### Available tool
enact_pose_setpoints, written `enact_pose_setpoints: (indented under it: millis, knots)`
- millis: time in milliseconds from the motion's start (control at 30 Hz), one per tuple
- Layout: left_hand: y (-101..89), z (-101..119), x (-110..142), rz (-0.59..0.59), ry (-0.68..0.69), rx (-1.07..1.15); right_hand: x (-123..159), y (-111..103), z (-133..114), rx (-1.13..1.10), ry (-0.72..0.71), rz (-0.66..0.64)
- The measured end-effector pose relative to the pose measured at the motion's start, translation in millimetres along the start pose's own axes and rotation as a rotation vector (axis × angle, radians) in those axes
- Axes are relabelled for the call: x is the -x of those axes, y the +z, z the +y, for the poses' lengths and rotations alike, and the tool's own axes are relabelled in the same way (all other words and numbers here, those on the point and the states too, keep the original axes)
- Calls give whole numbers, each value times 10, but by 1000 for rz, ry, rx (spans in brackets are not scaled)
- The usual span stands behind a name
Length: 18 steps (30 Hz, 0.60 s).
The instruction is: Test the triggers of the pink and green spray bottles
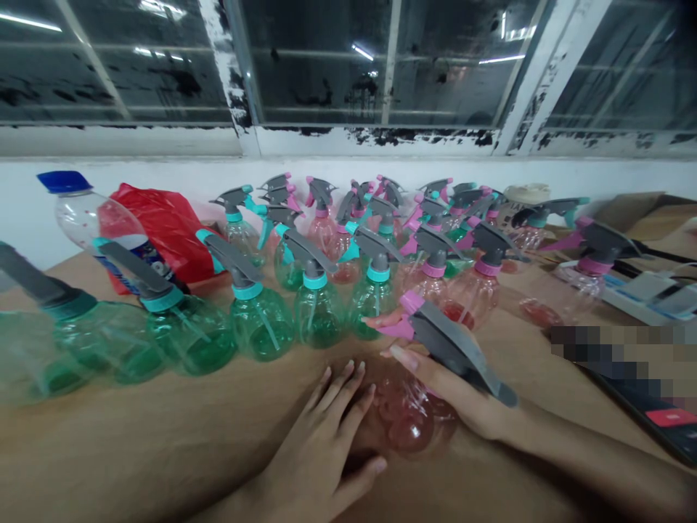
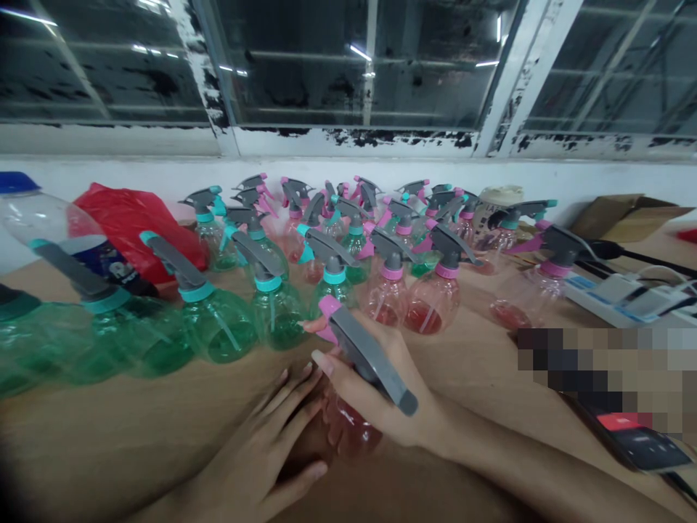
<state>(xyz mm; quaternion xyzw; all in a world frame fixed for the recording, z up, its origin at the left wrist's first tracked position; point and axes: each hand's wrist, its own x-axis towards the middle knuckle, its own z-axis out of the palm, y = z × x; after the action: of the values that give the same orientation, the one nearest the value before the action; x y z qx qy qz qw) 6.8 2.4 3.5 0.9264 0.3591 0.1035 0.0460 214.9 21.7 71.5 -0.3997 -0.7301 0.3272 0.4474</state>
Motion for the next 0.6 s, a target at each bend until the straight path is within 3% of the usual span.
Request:
enact_pose_setpoints:
  millis: [600]
  knots:
    - [-8, -3, 7, -13, -10, 13, 13, -1, 12, -35, 97, 1]
